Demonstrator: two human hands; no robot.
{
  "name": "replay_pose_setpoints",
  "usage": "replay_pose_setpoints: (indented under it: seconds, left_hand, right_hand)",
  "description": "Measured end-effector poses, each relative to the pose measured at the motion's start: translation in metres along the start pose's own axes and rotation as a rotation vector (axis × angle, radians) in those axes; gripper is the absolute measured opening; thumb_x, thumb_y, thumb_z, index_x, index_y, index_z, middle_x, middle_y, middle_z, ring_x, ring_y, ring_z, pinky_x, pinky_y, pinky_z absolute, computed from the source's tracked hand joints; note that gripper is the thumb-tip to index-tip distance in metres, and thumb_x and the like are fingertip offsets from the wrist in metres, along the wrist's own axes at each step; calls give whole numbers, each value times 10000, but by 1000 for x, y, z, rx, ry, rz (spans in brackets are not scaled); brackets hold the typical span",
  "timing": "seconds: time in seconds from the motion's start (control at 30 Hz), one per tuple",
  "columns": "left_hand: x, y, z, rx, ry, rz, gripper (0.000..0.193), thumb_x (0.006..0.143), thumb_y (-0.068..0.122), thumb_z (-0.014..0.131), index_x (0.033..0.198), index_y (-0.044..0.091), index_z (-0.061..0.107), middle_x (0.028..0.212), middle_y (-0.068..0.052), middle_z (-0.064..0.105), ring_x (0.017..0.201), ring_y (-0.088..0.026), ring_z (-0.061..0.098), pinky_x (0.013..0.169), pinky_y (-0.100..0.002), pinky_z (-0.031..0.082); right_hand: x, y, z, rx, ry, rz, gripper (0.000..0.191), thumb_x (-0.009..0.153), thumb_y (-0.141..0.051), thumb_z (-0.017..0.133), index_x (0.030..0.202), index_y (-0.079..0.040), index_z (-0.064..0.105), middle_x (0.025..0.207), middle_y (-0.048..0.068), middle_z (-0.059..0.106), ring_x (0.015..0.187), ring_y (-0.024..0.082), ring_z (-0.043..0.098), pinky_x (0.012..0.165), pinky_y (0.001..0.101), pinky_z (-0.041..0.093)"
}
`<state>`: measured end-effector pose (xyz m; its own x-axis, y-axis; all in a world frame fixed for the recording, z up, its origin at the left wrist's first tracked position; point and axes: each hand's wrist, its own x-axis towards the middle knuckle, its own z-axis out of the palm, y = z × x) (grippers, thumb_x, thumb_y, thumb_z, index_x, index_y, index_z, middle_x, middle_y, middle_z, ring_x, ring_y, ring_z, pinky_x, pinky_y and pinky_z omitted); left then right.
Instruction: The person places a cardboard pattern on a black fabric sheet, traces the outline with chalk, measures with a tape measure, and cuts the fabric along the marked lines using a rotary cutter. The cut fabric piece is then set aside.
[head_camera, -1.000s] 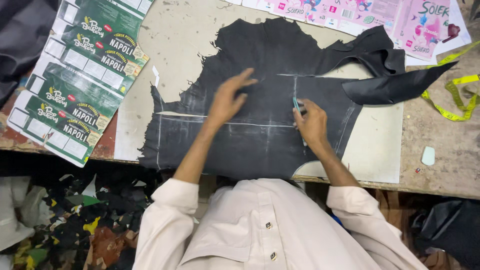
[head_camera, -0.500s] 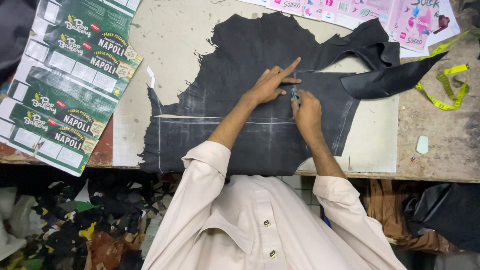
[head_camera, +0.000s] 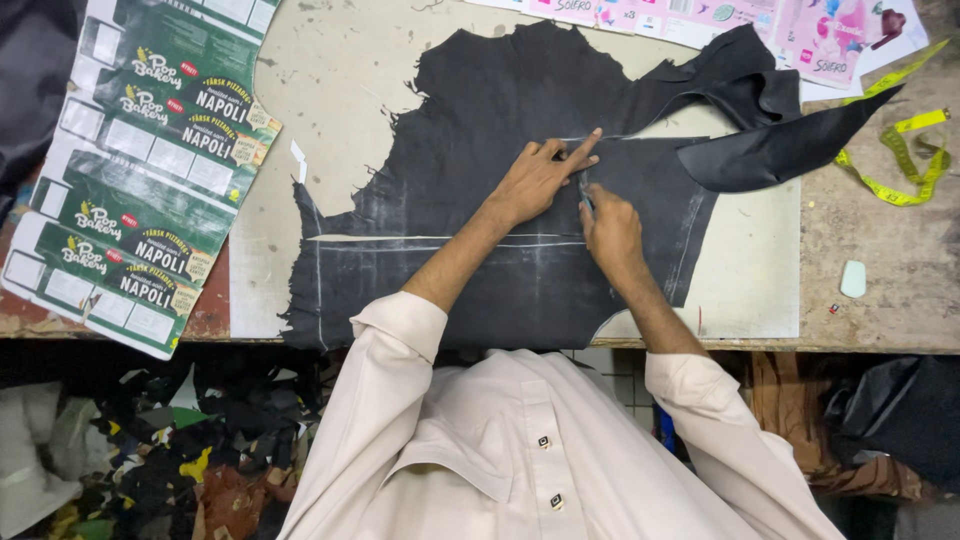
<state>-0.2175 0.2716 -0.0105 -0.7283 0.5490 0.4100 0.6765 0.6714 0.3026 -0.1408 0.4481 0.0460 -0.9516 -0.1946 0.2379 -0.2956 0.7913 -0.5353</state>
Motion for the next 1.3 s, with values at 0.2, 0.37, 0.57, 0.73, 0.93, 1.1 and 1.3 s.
replay_pose_setpoints:
  seconds: [0.2,0.37,0.57,0.73,0.93,1.1,1.3]
  left_hand:
    - [1,8,-8,79,-98,-46,706,1056,214,570,1659,220,203,1369,59,653,1166,-175,572,902,-349,424]
    - [1,14,-13,30,-86,-49,716,1043,196,569,1651,210,192,1391,44,650,1195,-205,562,942,-379,420]
    - [-1,15,-28,-324,-7,-129,959,879,105,733,1637,211,155,1457,-2,624,1263,-248,570,1054,-426,403]
    - [-5,-3,-41,-712,106,-289,1093,783,3,809,1641,239,175,1464,-84,611,1134,-205,657,1001,-375,549]
    - [12,-14,-40,-587,56,-421,884,876,56,786,1612,272,346,1215,24,772,912,-137,699,852,-328,599]
    - [34,-16,-49,-356,102,-241,856,837,96,826,1562,295,417,1133,133,789,876,-154,613,820,-313,568]
    - [68,-29,-53,-400,-138,-141,1061,747,71,844,1602,304,261,1158,148,780,864,-188,569,868,-331,531]
  right_hand:
    - [-75,0,-17,-42,-72,35,275,958,-80,672,1220,4,673,1008,240,722,843,420,720,717,484,580]
    - [-89,13,-20,-66,-126,25,291,968,-92,660,1243,0,664,1030,231,726,829,399,731,706,464,591]
    - [-79,2,-39,-35,-187,84,316,960,-139,679,1254,-22,682,968,208,752,728,322,741,670,405,590]
    - [-50,-9,-72,107,-153,309,302,962,-166,708,1243,-53,716,733,164,740,533,177,701,533,321,542]
    - [15,-22,-38,315,74,158,285,953,-78,691,1222,14,684,856,142,714,560,176,714,490,307,545]
    - [49,-17,0,257,152,186,288,969,-73,690,1234,38,668,873,154,712,564,197,709,512,331,557]
    - [60,0,22,100,163,151,297,945,-64,715,1223,37,686,915,177,702,642,256,720,602,377,569]
